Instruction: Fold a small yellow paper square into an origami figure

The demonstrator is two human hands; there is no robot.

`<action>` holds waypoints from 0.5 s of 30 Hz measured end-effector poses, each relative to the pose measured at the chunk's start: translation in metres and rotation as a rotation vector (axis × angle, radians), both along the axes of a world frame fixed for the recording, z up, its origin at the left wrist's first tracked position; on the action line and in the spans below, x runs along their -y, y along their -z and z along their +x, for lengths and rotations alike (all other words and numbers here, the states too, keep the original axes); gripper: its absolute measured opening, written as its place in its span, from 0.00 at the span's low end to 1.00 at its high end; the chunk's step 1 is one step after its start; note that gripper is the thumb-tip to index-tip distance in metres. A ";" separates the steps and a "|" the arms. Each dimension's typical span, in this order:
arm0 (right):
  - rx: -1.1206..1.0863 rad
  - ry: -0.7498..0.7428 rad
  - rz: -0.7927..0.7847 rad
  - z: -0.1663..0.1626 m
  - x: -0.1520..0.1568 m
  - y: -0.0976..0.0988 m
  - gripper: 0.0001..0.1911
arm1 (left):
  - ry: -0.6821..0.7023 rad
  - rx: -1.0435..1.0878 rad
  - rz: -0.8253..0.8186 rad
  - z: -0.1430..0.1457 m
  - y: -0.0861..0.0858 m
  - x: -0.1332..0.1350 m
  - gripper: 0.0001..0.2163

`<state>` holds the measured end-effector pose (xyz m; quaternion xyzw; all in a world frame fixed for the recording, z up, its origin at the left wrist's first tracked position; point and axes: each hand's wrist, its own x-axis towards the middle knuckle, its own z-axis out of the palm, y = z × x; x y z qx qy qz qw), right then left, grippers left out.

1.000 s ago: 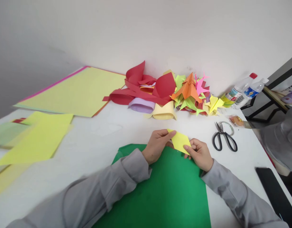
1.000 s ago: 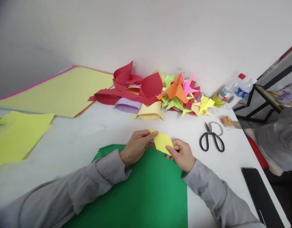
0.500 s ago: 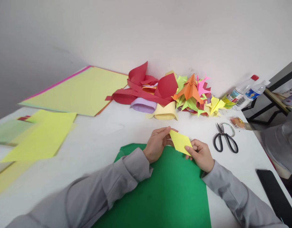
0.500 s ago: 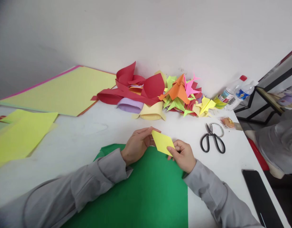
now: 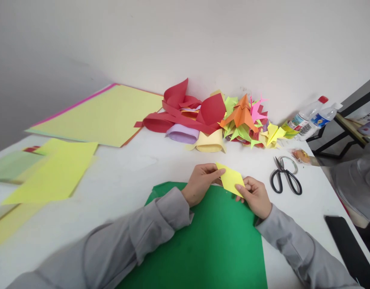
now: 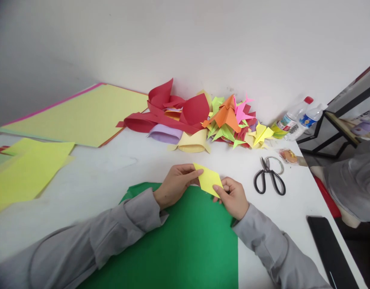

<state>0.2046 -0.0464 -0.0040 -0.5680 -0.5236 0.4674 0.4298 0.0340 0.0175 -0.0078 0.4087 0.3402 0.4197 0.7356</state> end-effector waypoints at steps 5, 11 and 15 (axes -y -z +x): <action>0.001 -0.008 -0.003 0.000 0.000 0.000 0.22 | -0.007 0.057 -0.025 0.000 -0.002 0.000 0.14; 0.001 -0.025 -0.020 0.000 0.000 0.000 0.23 | -0.040 0.098 -0.052 0.001 -0.004 -0.001 0.16; 0.014 -0.079 -0.030 0.001 0.002 0.001 0.22 | -0.024 0.018 -0.019 0.001 -0.002 0.001 0.14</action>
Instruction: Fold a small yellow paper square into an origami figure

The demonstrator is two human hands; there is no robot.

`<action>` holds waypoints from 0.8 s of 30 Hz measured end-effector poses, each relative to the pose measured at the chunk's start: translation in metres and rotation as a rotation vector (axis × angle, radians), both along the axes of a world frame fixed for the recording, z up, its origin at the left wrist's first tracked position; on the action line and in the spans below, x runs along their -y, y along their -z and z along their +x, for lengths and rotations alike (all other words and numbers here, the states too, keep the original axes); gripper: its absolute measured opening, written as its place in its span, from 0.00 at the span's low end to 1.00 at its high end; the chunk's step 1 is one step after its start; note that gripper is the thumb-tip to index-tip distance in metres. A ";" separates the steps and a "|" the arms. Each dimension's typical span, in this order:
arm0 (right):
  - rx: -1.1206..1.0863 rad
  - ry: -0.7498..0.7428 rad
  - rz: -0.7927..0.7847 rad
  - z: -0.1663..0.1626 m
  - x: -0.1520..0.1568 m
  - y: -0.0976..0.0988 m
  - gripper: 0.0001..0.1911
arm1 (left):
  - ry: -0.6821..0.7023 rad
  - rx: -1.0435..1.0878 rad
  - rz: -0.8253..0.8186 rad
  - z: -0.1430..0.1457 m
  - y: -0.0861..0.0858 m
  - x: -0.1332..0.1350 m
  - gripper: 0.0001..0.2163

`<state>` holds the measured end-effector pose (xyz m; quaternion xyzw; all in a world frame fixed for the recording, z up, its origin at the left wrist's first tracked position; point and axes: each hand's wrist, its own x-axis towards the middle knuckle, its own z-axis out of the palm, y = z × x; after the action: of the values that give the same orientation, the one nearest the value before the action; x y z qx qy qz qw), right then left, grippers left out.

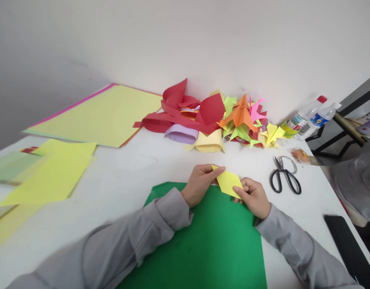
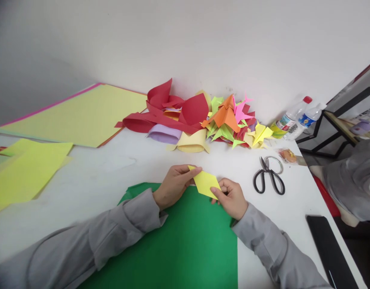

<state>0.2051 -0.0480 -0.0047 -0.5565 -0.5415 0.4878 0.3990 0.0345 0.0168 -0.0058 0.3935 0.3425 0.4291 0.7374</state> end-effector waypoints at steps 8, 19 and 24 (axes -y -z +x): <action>0.053 -0.048 0.079 0.002 0.000 -0.002 0.22 | 0.080 -0.223 0.287 -0.001 -0.007 0.004 0.14; 0.060 0.069 0.098 0.004 0.000 0.005 0.24 | 0.293 -0.165 0.238 0.001 0.001 0.009 0.08; 0.139 -0.026 0.129 0.004 0.000 0.002 0.23 | 0.305 -0.167 0.213 0.002 -0.001 0.009 0.07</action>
<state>0.2089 -0.0484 -0.0065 -0.5551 -0.6053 0.4174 0.3889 0.0363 0.0074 -0.0051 0.5508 0.2916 0.3124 0.7170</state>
